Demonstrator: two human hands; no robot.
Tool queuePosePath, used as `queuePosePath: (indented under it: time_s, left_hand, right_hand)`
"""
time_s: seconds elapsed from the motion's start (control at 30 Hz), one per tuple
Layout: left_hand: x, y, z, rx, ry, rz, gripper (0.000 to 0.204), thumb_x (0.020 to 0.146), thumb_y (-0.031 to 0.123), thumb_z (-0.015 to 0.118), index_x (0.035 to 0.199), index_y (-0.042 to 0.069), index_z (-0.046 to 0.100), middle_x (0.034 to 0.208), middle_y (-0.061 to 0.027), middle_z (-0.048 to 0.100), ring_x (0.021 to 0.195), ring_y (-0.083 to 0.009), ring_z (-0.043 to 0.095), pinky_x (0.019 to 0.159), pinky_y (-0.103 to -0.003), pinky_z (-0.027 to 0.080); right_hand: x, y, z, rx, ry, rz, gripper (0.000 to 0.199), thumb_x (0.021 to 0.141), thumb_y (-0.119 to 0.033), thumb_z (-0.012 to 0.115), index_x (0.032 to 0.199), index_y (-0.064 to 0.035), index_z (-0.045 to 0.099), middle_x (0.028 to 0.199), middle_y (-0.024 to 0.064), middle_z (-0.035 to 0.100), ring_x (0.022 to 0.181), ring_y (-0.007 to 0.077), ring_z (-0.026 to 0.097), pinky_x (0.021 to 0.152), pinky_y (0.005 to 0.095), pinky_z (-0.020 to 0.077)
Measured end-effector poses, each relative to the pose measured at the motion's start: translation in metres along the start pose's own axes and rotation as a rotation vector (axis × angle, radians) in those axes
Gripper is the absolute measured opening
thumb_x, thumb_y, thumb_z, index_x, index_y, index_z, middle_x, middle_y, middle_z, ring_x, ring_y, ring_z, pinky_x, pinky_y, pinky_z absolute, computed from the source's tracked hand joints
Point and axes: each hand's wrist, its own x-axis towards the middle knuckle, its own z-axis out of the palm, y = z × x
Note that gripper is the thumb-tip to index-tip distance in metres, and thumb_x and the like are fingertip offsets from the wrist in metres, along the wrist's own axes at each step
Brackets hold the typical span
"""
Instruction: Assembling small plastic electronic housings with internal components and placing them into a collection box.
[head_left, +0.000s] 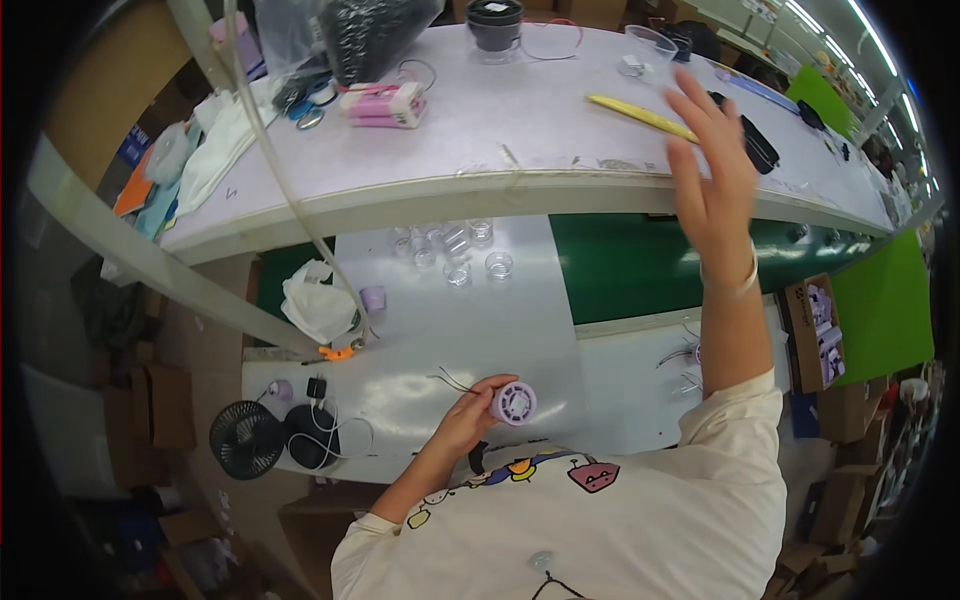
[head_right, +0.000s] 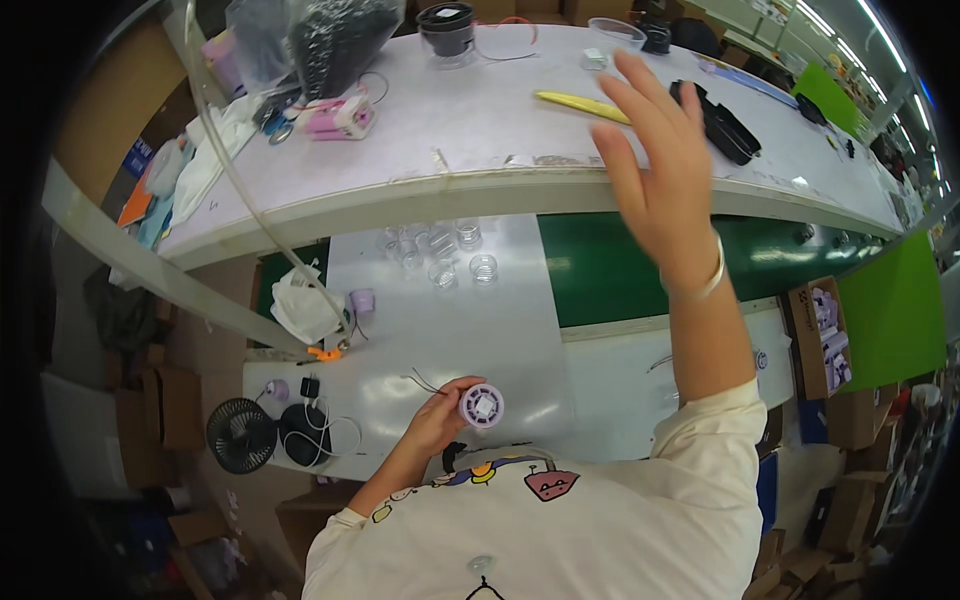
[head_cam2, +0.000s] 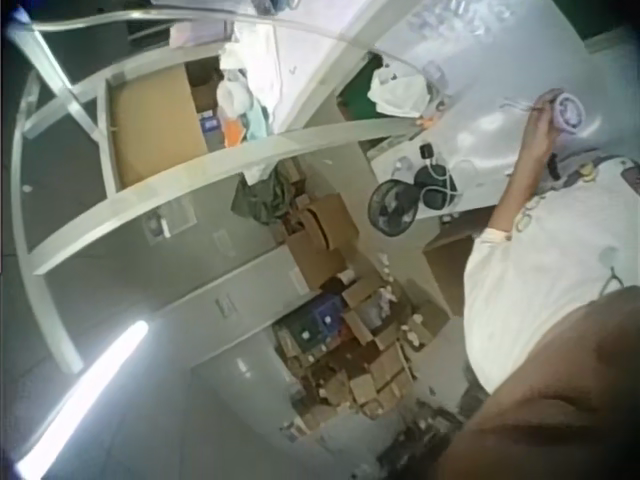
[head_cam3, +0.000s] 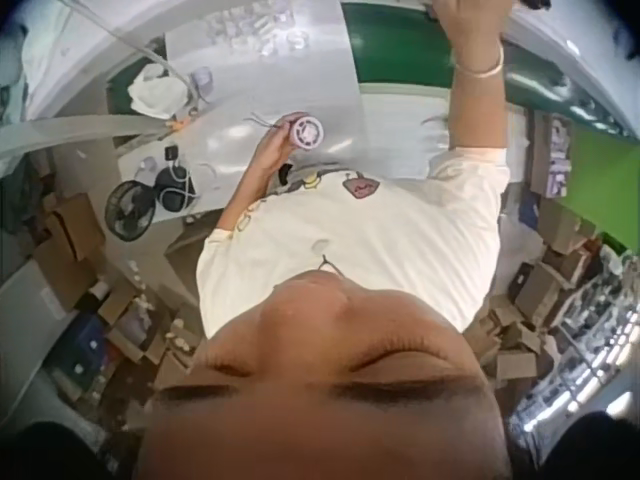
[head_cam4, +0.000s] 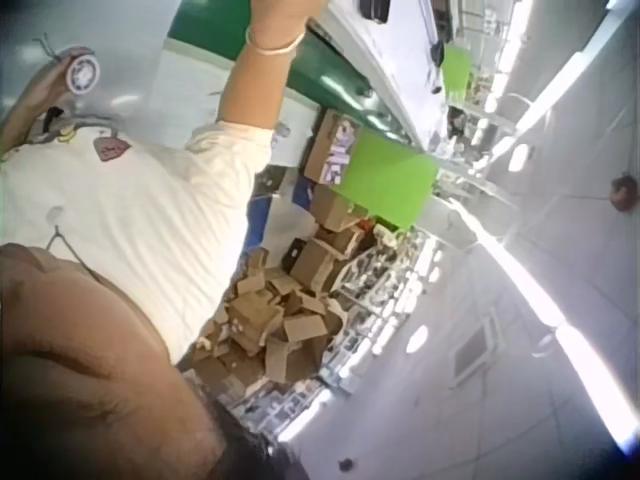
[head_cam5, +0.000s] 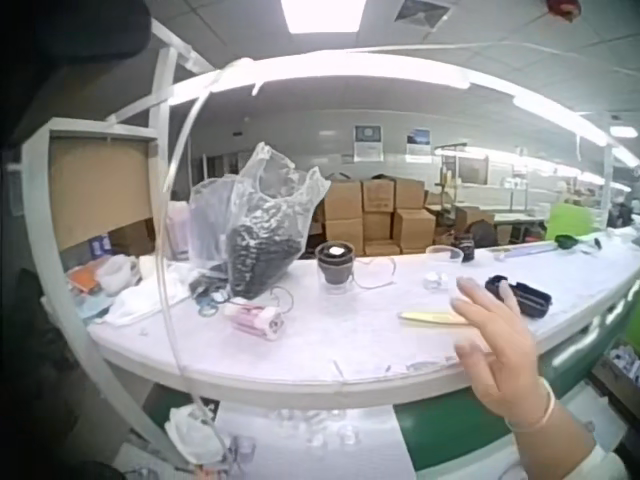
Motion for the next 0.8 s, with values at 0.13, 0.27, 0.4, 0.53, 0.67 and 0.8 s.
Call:
queuePosePath:
  time_s: [0.13,0.27,0.4,0.53,0.67,0.8]
  left_hand:
    - [-0.006,0.018,0.020,0.281,0.091,0.043,0.048,0.100,0.035,0.030,0.140,0.009,0.033,0.128,-0.0098,0.044,0.107,-0.0172,0.052,0.087,-0.032,0.049]
    - [-0.001,0.024,0.030,0.388,0.098,-0.115,0.052,0.100,0.038,0.029,0.143,0.010,0.027,0.128,-0.0140,0.046,0.086,-0.0171,0.061,0.070,-0.030,0.054]
    - [-0.002,0.058,0.024,0.689,0.119,-0.342,0.045,0.099,0.036,0.030,0.127,0.006,0.049,0.078,-0.0133,0.063,0.053,-0.0154,0.058,0.050,-0.026,0.048]
    - [0.017,0.032,0.014,0.241,0.112,-0.118,0.035,0.099,0.028,0.032,0.096,0.001,0.055,0.062,-0.0104,0.057,0.044,-0.0142,0.050,0.043,-0.026,0.041]
    - [0.047,0.017,0.012,-0.030,0.150,-0.210,0.031,0.096,0.027,0.038,0.088,0.003,0.056,0.060,-0.0088,0.055,0.045,-0.0153,0.049,0.041,-0.026,0.036]
    - [0.068,0.015,-0.018,-0.194,0.088,-0.288,0.030,0.094,0.030,0.043,0.088,0.004,0.057,0.062,-0.0079,0.056,0.047,-0.0162,0.051,0.044,-0.028,0.038]
  right_hand:
    - [-0.075,-0.077,0.004,0.748,-0.479,0.267,0.067,0.065,-0.035,0.081,0.117,-0.0006,0.054,0.112,0.0165,0.059,0.102,0.0344,0.058,0.092,0.0386,0.0420]
    - [-0.199,-0.131,0.052,1.052,-0.967,0.545,0.077,0.065,-0.032,0.082,0.127,-0.0034,0.046,0.112,0.0153,0.058,0.102,0.0247,0.057,0.086,0.0333,0.0458]
    - [-0.239,-0.110,0.056,1.178,-1.072,0.752,0.065,0.067,-0.020,0.080,0.122,-0.0043,0.050,0.103,0.0117,0.061,0.097,0.0197,0.059,0.083,0.0299,0.0463]
    - [-0.247,-0.094,0.059,1.483,-1.268,0.796,0.040,0.074,-0.009,0.073,0.110,-0.0020,0.056,0.095,0.0064,0.061,0.087,0.0154,0.059,0.078,0.0283,0.0473]
    - [-0.267,-0.107,0.076,1.762,-1.088,1.313,0.012,0.087,-0.007,0.061,0.096,-0.0019,0.056,0.081,0.0017,0.058,0.071,0.0092,0.053,0.066,0.0233,0.0445]
    - [-0.276,-0.099,0.088,1.607,-0.970,1.432,0.008,0.091,-0.010,0.056,0.095,-0.0025,0.058,0.070,-0.0032,0.052,0.059,0.0043,0.043,0.052,0.0197,0.0340]
